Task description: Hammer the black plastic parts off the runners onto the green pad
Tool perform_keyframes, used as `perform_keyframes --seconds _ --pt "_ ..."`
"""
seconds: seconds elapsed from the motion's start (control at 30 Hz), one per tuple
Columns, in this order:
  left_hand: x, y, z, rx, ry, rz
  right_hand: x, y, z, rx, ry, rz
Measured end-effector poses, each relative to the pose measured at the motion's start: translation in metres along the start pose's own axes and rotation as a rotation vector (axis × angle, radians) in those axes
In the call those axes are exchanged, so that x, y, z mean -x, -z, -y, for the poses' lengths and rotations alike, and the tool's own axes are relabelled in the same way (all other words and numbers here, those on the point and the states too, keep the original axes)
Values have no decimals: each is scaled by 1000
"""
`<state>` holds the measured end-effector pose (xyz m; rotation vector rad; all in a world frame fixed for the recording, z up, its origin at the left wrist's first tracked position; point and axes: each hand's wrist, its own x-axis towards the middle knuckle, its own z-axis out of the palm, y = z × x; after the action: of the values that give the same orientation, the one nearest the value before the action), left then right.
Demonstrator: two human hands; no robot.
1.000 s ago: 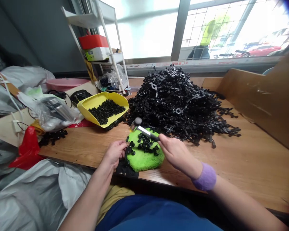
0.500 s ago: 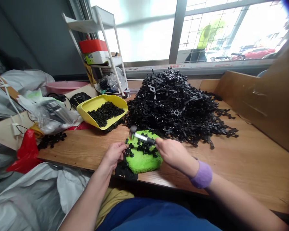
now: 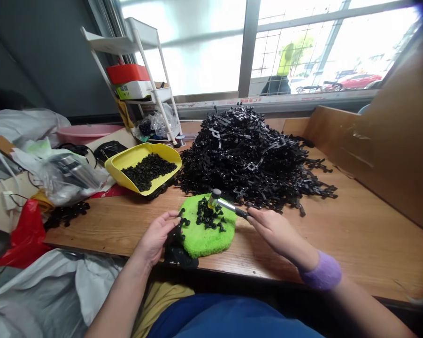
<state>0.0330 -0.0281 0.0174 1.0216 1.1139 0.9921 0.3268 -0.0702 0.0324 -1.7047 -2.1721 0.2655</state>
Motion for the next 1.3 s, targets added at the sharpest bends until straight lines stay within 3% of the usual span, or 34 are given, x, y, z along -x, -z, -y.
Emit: perform_keyframes --seconds 0.13,0.33,0.53,0.83,1.3 --pt "3 6 -5 -180 -101 7 14 8 0 -69 21 11" --pt "7 13 9 -328 -100 -34 27 -2 26 156 118 128" --pt "2 12 16 -374 -125 -40 15 -13 41 328 17 91" --pt "-1 17 19 -336 -171 -96 -6 -22 43 255 58 147" --pt "2 16 21 -371 -236 -88 9 -14 32 -25 17 135"
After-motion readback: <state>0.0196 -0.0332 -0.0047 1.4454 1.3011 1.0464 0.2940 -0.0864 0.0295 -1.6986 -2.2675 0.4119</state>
